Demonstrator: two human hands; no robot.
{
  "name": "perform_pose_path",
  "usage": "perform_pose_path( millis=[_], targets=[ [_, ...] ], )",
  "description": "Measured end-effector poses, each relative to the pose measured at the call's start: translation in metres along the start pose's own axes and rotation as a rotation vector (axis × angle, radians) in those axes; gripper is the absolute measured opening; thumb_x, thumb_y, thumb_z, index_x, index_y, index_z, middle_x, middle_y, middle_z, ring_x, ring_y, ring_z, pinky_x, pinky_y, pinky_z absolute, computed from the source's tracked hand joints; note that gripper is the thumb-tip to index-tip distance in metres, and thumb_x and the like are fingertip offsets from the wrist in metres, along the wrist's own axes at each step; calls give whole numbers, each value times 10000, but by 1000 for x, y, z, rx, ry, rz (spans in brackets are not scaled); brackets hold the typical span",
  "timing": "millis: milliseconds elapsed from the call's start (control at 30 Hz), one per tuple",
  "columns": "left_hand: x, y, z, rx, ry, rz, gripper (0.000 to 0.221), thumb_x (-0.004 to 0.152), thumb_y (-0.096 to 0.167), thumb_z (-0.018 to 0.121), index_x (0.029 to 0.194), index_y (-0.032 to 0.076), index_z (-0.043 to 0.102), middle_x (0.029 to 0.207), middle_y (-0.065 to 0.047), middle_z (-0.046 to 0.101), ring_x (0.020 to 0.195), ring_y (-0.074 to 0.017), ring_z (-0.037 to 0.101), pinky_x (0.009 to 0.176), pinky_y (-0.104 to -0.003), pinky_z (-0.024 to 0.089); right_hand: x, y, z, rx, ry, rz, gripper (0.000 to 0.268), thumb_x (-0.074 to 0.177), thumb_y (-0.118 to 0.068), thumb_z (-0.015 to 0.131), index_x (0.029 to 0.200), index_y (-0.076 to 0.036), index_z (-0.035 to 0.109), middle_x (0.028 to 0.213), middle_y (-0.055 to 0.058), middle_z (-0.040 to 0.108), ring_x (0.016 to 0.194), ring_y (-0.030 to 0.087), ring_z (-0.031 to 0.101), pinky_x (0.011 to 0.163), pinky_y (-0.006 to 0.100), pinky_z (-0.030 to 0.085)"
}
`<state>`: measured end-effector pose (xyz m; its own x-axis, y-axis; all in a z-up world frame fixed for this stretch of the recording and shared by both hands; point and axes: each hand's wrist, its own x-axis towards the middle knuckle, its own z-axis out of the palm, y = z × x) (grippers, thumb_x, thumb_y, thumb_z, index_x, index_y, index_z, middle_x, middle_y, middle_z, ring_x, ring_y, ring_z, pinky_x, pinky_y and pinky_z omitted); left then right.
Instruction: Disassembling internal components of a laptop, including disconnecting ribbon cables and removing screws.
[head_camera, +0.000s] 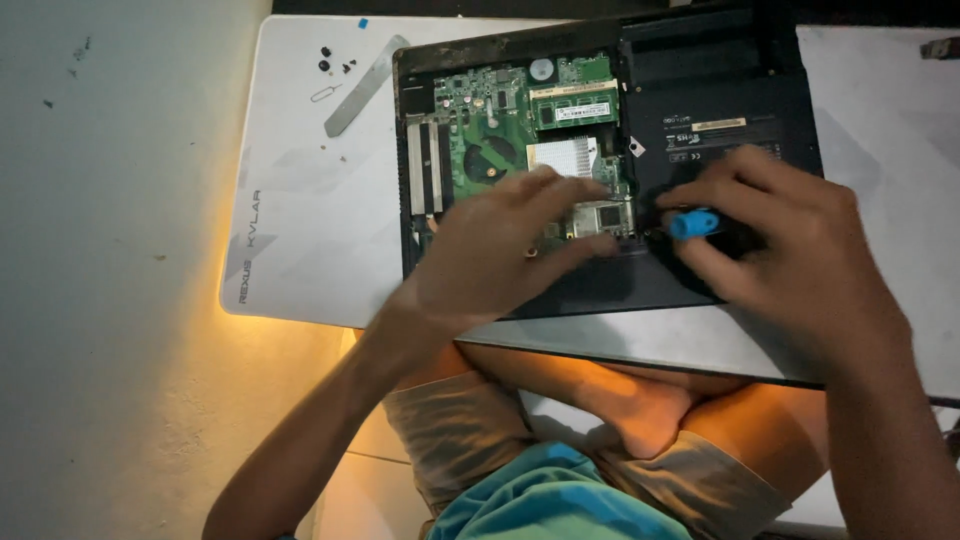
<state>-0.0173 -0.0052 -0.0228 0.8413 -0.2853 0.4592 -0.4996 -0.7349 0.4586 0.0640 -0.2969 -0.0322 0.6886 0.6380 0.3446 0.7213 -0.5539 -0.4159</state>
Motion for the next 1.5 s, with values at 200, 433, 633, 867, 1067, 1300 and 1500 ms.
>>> perform_pose_path(
  millis=[200, 433, 633, 867, 1067, 1300, 1500],
  targets=[
    [-9, -5, -20, 53, -165, -39, 212, 1134, 299, 800, 1247, 120, 793, 1058, -43, 634, 820, -215, 646, 712, -387, 544, -9, 18, -3, -17, -14, 39, 420, 872, 18, 909, 1287, -47, 920, 1031, 82, 759, 618, 193, 583, 590, 360, 456],
    [-2, -1, -7, 41, -98, 183, 100, 1137, 144, 763, 1150, 46, 746, 1093, -101, 715, 937, -315, 696, 816, -451, 550, -2, 27, 5, 36, 26, -70, 345, 856, 43, 903, 1198, -3, 912, 1022, 86, 789, 660, 199, 627, 615, 343, 477],
    [0, -3, -9, -24, -181, 303, 55, 1154, 89, 707, 1173, 38, 702, 1104, -101, 675, 953, -312, 677, 813, -455, 530, -5, 46, 16, -41, 84, -194, 263, 853, -25, 930, 1111, -63, 906, 1015, 58, 767, 652, 174, 604, 615, 351, 444],
    [2, -12, -15, -48, -222, 234, 72, 1160, 66, 673, 1117, 20, 638, 1049, -124, 660, 930, -338, 646, 793, -488, 509, -7, 46, 15, -96, 66, -312, 323, 754, -109, 890, 1066, -169, 946, 967, -14, 732, 710, 187, 578, 671, 363, 453],
    [8, -14, -21, -69, -251, 193, 88, 1161, 70, 670, 1168, -17, 675, 1077, -150, 690, 932, -360, 659, 832, -489, 540, -7, 40, 10, -43, 10, -257, 470, 708, -54, 873, 1146, -197, 968, 1003, -49, 796, 707, 174, 515, 662, 344, 428],
    [8, -15, -15, -10, -184, 199, 93, 1093, 47, 757, 1161, 26, 696, 1098, -102, 688, 964, -322, 655, 853, -454, 540, -26, -11, 23, -233, 18, -26, 533, 851, -398, 962, 1266, -69, 901, 1092, 76, 724, 840, 233, 606, 715, 393, 483],
    [12, -14, -19, -63, -167, 174, 82, 1094, 9, 776, 1109, 8, 696, 1094, -118, 681, 931, -315, 634, 856, -459, 536, -16, -35, 27, -35, -2, 176, 467, 825, -186, 933, 1229, 2, 795, 1144, 141, 661, 974, 322, 600, 847, 444, 486]
  ],
)
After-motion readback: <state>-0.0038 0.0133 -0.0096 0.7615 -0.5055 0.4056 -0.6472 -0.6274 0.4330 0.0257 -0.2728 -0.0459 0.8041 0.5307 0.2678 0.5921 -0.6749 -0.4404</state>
